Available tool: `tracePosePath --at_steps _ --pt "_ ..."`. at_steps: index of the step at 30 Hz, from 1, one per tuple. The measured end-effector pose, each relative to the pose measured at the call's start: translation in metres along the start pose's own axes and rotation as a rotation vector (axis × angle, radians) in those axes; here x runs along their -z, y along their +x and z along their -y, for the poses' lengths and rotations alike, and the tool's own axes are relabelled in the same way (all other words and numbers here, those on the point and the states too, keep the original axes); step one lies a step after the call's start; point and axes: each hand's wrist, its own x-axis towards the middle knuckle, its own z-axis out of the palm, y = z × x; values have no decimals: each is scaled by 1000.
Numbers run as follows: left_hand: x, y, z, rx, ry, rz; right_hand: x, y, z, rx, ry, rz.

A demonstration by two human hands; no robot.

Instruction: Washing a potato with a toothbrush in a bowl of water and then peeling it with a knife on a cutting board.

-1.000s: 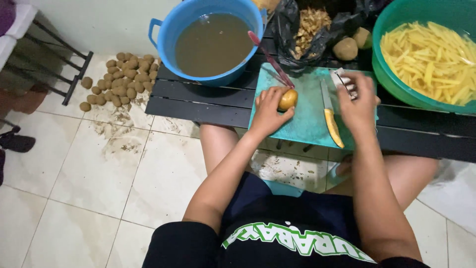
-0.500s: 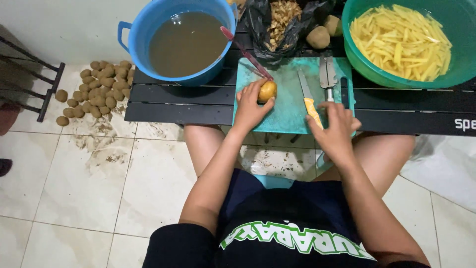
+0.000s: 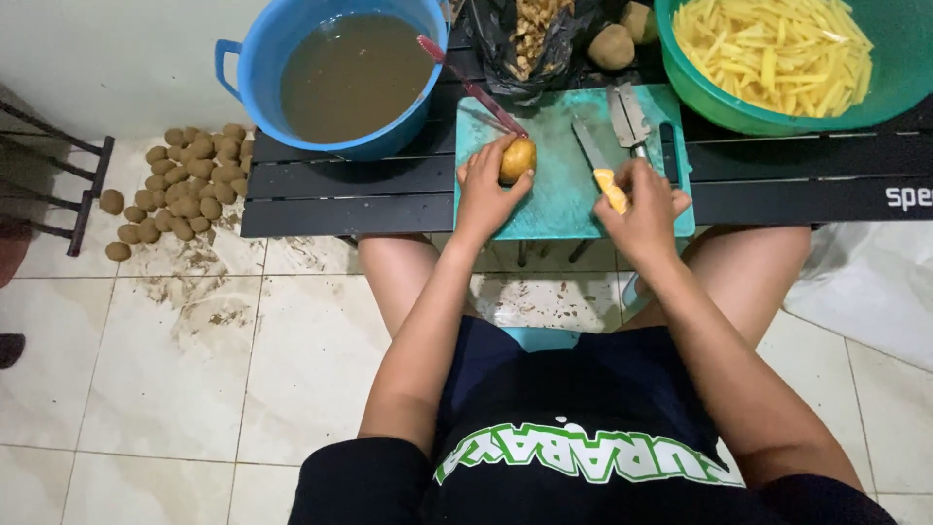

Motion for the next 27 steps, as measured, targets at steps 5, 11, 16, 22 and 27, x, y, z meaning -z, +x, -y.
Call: tracePosePath --at_steps 5,11,16,22,27 --pt "1 -1 1 -8 -11 9 35 12 -21 -80 46 -162" --pt "2 0 -1 4 -28 26 28 21 -86 -133 -75 -187" --pt "2 0 -1 11 -31 18 24 24 -83 -99 -104 -206" --pt "-1 1 6 3 -41 0 4 29 -46 -27 -92 -73" --pt "1 0 7 6 -383 -51 -9 40 -42 -61 -102 29"
